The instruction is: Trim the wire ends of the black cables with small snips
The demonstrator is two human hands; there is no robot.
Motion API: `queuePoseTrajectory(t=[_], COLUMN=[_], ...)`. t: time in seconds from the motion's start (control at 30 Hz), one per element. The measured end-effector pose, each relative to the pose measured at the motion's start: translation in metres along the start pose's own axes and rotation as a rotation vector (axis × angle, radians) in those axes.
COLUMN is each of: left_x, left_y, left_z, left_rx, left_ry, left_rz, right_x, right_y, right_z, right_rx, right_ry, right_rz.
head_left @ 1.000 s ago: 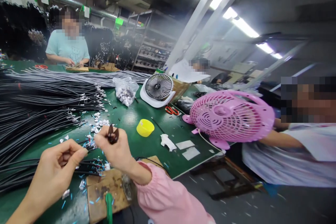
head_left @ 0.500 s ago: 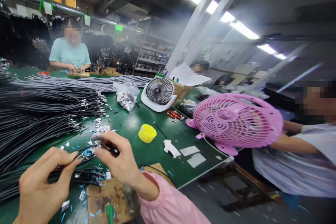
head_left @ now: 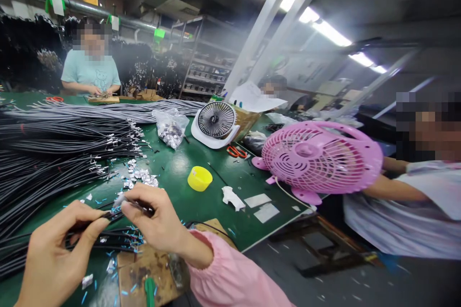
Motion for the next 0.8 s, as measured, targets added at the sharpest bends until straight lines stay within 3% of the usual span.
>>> queuePoseTrajectory(t=[0.1, 0.17, 0.27, 0.43, 0.53, 0.63, 0.8], left_x=[-0.002, -0.005, -0.012, -0.024, -0.023, -0.017, -0.013], left_y=[0.002, 0.004, 0.006, 0.009, 0.01, 0.012, 0.011], left_z=[0.0, -0.001, 0.0, 0.002, 0.005, 0.005, -0.002], left_rx=[0.045, 0.065, 0.078, 0.206, 0.215, 0.158, 0.167], left_ry=[-0.032, -0.074, -0.191, -0.374, -0.253, -0.104, -0.115], left_rz=[0.117, 0.187, 0.242, 0.291, 0.254, 0.218, 0.33], right_x=[0.006, 0.008, 0.007, 0.002, -0.001, -0.003, -0.003], right_y=[0.003, 0.003, 0.0, -0.001, 0.0, -0.004, -0.011], right_z=[-0.002, -0.003, -0.002, 0.0, 0.001, 0.002, -0.001], right_rx=[0.105, 0.166, 0.125, -0.205, -0.28, -0.143, 0.108], right_ry=[-0.012, -0.023, -0.074, -0.234, -0.217, -0.074, 0.071], right_rz=[0.235, 0.301, 0.263, 0.062, -0.048, -0.003, 0.137])
Point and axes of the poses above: each hand's wrist, its own x-axis away from the middle knuckle, its own z-axis out of the back of the hand, y = z × x, the point moved 2 cm from there along -x, towards the middle knuckle, and after that the axes turned 5 degrees about -y, right-handed, at the moved point
